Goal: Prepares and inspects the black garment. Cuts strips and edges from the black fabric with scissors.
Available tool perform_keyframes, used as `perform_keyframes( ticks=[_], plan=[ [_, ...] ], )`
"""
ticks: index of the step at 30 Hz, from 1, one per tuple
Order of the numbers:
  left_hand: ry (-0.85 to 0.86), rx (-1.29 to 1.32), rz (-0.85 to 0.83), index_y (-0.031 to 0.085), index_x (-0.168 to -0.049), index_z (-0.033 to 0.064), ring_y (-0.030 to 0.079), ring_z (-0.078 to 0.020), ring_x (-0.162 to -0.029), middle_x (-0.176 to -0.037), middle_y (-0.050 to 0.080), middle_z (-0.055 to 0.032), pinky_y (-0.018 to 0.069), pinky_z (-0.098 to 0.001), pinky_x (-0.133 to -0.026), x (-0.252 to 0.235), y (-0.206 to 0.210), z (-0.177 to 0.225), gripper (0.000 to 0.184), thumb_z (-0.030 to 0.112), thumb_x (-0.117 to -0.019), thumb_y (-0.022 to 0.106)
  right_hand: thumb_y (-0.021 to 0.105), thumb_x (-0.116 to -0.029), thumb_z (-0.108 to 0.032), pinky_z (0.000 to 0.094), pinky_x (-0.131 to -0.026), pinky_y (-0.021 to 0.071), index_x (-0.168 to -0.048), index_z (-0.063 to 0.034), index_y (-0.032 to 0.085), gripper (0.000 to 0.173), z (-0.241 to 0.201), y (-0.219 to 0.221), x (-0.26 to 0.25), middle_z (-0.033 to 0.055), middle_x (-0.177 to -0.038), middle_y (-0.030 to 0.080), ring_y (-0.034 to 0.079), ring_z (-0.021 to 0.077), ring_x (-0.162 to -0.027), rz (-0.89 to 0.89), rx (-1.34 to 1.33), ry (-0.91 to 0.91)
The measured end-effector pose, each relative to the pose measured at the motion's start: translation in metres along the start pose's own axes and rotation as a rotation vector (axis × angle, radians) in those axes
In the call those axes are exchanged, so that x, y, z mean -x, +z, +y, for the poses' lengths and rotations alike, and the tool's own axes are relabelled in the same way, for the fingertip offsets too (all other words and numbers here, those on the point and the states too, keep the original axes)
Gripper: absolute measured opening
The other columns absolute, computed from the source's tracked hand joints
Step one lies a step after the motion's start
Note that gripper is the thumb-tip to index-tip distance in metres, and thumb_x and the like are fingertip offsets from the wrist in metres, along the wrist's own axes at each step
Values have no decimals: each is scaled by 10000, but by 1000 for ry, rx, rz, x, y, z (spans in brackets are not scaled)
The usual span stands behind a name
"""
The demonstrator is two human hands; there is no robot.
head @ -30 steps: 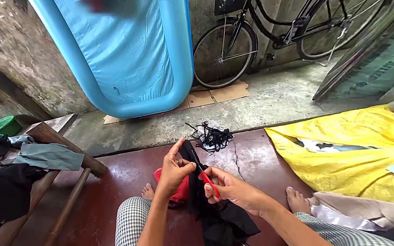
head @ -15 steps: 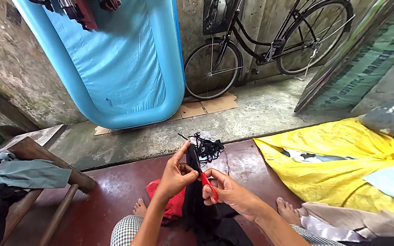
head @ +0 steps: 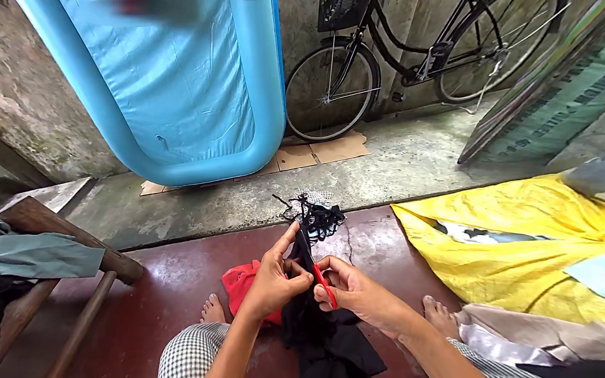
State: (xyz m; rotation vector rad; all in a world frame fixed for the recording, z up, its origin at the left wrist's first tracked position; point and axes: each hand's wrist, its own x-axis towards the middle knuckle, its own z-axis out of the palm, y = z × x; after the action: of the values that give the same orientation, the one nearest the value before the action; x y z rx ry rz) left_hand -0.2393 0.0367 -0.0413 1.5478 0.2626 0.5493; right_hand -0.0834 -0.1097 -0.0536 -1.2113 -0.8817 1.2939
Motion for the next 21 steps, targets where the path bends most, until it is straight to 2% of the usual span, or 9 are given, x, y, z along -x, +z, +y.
perform_keyframes(
  ticks=[3, 7, 11, 13, 14, 17, 19, 21],
  plan=[
    [-23, 56, 3, 331, -1608, 320, 696, -215, -737, -1597, 378, -41, 641, -393, -721, 3, 1, -2, 1030, -97, -776, 771, 798, -869, -285, 373, -777, 611, -1238, -111, 579, 463, 2, 0, 1, 83, -929, 690, 706, 196, -827, -4, -15, 1],
    [-76, 116, -31, 230, -1631, 364, 683, -211, -707, -1600, 348, -63, 639, -390, -711, 4, -2, -5, 1142, -122, -755, 777, 778, -885, -232, 369, -703, 615, -1182, -100, 599, 372, 3, 3, 3, 87, -854, 682, 698, 194, -736, 17, -7, 12],
    [-167, 81, -80, 139, -1630, 439, 702, -231, -760, -1604, 357, -49, 642, -409, -725, 3, -11, -7, 1244, -103, -729, 804, 778, -881, -236, 352, -659, 607, -1171, -107, 601, 364, 8, 3, 4, 78, -822, 678, 691, 188, -707, 5, 87, 19],
    [-211, 43, -105, 115, -1633, 433, 728, -261, -844, -1605, 364, -53, 649, -444, -789, 2, -18, -5, 1262, -93, -724, 816, 791, -867, -285, 324, -617, 580, -1171, -133, 615, 383, 13, -2, 4, 50, -803, 679, 674, 165, -679, 9, 263, 12],
    [-232, 16, -104, 147, -1636, 405, 732, -265, -871, -1589, 398, -57, 646, -446, -813, 3, -21, -2, 1230, -81, -731, 822, 789, -868, -322, 319, -617, 572, -1171, -159, 622, 383, 14, -4, 5, 27, -809, 685, 672, 150, -684, 13, 390, 13],
    [-288, -112, -27, 371, -1592, 283, 724, -223, -905, -1479, 542, -44, 630, -409, -827, 4, -29, 9, 995, -73, -762, 787, 767, -897, -369, 359, -696, 587, -1191, -195, 614, 374, 10, -6, 10, -13, -852, 689, 682, 133, -746, 23, 739, 51],
    [-316, -175, 55, 490, -1528, 223, 701, -184, -922, -1399, 609, -34, 602, -380, -820, 5, -32, 11, 821, -74, -801, 731, 766, -904, -353, 396, -697, 581, -1193, -180, 619, 368, 9, -4, 13, 1, -834, 683, 674, 153, -734, 36, 844, 56],
    [-316, -181, 106, 540, -1492, 203, 693, -186, -961, -1371, 629, -32, 593, -380, -839, 5, -33, 10, 745, -73, -818, 697, 757, -909, -356, 404, -689, 575, -1189, -182, 618, 358, 10, -3, 15, -4, -816, 679, 668, 152, -722, 46, 890, 59]
  ],
)
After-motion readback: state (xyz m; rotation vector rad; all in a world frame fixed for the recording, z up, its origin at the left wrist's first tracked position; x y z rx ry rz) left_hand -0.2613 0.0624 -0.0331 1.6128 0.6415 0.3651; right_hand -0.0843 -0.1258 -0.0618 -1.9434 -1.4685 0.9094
